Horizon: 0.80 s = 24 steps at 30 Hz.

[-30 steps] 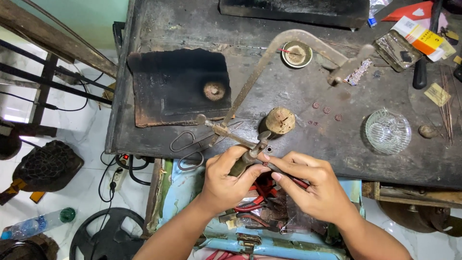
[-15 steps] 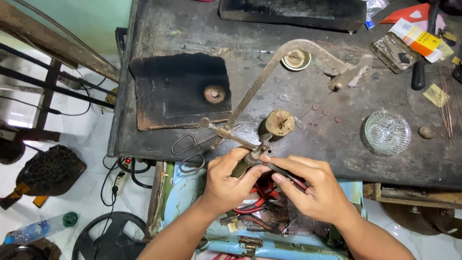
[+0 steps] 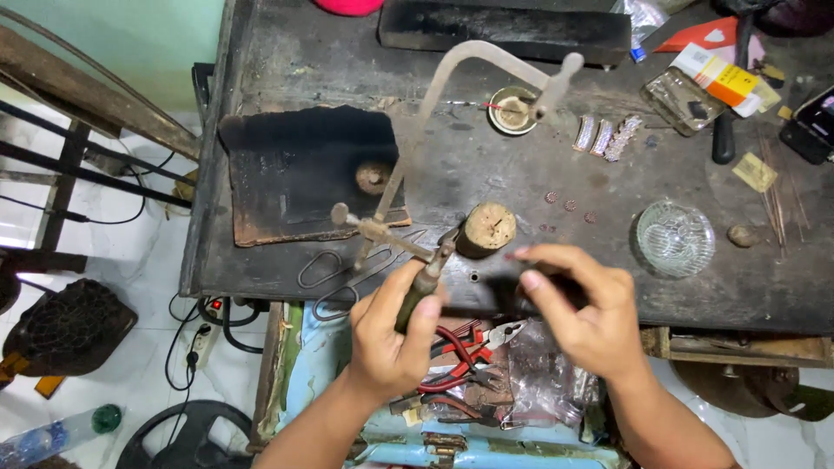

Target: Using a jeweler's saw to precisely cut small metal components on a metalworking bench.

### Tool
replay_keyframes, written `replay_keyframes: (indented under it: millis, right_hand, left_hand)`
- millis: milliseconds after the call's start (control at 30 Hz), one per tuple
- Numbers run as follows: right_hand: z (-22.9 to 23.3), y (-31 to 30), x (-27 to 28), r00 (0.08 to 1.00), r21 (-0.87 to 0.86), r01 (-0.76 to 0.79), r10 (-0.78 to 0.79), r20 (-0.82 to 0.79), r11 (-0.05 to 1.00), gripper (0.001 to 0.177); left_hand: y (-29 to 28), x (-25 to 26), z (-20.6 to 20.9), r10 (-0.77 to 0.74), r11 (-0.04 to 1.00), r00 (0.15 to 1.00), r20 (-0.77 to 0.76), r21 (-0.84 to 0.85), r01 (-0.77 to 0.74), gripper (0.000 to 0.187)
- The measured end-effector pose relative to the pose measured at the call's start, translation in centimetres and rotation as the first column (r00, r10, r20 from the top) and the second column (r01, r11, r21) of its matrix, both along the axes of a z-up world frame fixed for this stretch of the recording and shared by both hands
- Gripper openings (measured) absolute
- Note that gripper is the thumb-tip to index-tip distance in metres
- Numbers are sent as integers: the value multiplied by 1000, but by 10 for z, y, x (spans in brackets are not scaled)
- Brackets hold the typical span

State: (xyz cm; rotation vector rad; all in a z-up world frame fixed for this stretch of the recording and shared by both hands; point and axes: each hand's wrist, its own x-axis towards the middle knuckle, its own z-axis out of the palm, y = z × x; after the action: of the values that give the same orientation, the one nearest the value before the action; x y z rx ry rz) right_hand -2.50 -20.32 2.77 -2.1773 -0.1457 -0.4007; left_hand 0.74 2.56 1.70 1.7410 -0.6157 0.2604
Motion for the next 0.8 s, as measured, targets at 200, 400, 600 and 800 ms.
replay_keyframes:
  millis: [200, 400, 600, 800]
  right_hand:
    - [6, -11, 29, 987, -165, 89, -65, 145, 982, 9]
    - [-1, -12, 42, 979, -355, -19, 90, 185, 935, 15]
    - [3, -9, 46, 972, -458, -34, 136, 190, 888, 2]
    - [-1, -16, 49, 948, -496, -102, 235, 214, 862, 6]
  left_hand:
    - [-4, -25, 11, 39, 995, 988, 146, 85, -52, 34]
    - [-7, -52, 5, 163, 915, 973, 165, 343, -211, 38]
    - [-11, -52, -11, 125, 881, 988, 90, 447, -153, 44]
    - [-20, -47, -13, 42, 909, 999, -16, 416, -32, 53]
